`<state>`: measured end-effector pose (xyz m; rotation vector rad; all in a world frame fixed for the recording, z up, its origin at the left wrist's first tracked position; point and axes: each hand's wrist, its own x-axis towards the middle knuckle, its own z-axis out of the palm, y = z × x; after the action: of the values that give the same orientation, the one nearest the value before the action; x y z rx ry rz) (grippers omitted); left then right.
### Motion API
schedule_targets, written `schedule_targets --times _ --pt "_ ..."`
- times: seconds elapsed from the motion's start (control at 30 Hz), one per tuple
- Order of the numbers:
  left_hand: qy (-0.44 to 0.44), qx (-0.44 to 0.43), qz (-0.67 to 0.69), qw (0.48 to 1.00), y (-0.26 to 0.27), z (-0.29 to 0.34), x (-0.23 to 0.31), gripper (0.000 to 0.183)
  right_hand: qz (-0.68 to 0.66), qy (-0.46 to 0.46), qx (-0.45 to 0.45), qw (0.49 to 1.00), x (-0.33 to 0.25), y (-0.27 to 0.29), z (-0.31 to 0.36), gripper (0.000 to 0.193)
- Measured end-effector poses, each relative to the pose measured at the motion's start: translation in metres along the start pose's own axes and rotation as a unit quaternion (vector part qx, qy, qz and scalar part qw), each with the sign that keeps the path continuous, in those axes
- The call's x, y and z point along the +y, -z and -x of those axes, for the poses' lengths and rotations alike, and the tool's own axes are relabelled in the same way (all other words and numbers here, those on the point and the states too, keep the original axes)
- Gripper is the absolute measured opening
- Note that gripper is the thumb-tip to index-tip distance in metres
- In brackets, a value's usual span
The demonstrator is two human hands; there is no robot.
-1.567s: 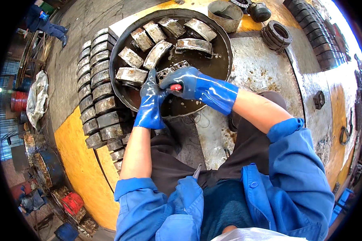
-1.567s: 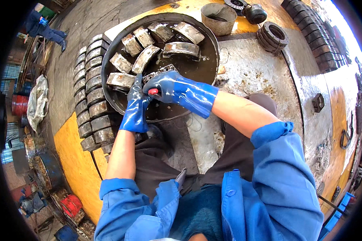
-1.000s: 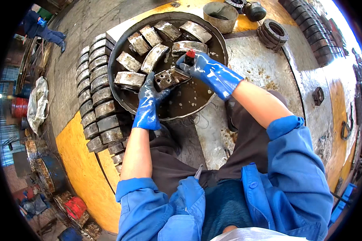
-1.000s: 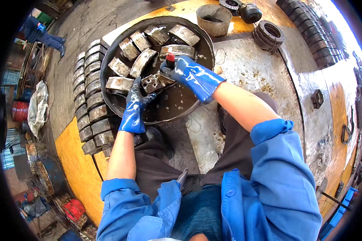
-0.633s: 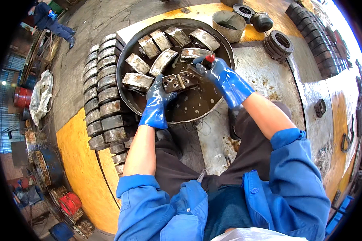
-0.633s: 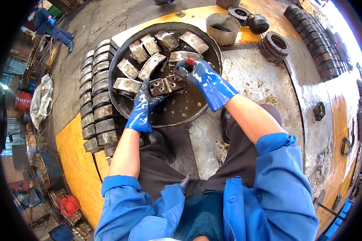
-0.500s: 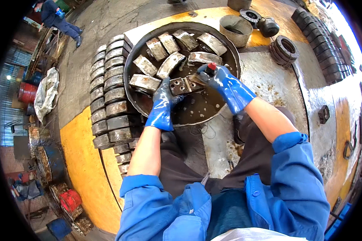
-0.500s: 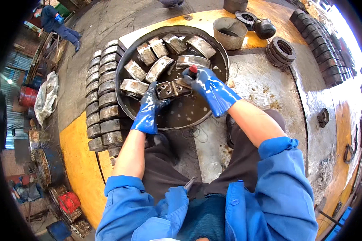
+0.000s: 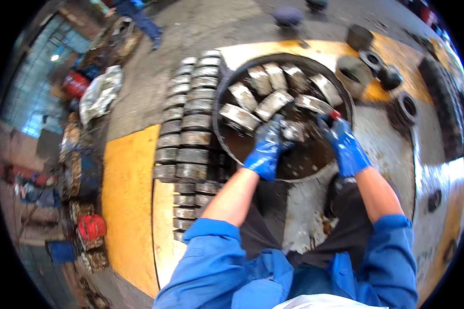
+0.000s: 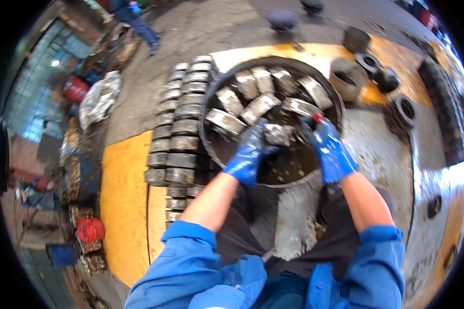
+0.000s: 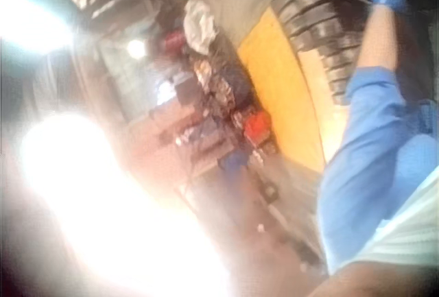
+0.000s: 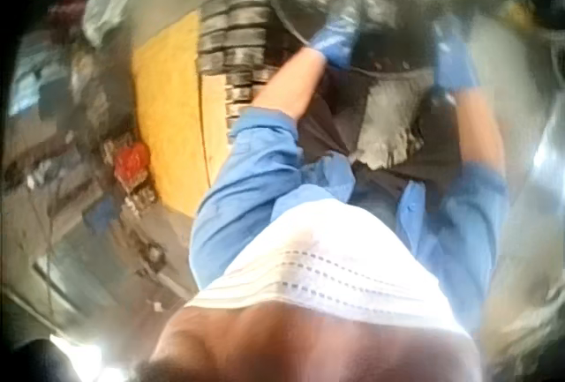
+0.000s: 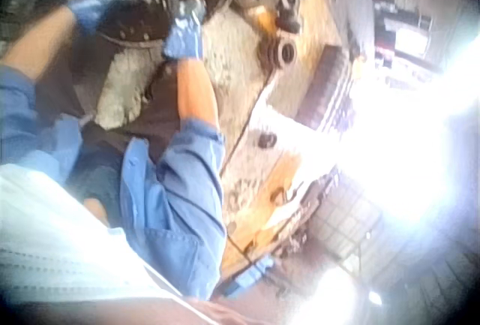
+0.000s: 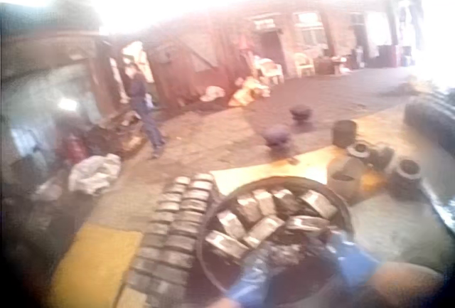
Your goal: The person cleans oily metal parts by scrubbing them with a small brush while they are submerged in a basin of fluid.
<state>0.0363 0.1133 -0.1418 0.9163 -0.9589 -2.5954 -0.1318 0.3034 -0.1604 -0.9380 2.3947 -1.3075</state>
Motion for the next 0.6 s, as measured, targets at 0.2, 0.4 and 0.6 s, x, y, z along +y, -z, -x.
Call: schedule_targets --times 0.2,0.4,0.6 --pt "-0.382 0.001 -0.697 0.607 0.028 -0.007 0.001 0.091 -0.098 -0.029 0.067 0.993 -0.007 -0.018 -0.010 0.019" --pt "-0.434 0.015 -0.690 0.579 0.017 -0.019 -0.012 0.059 -0.126 0.017 0.063 0.990 0.023 -0.014 -0.029 0.016" --pt "-0.390 -0.011 -0.715 0.580 -0.009 -0.017 -0.015 0.098 -0.059 0.000 0.007 0.998 0.061 0.000 -0.036 0.021"
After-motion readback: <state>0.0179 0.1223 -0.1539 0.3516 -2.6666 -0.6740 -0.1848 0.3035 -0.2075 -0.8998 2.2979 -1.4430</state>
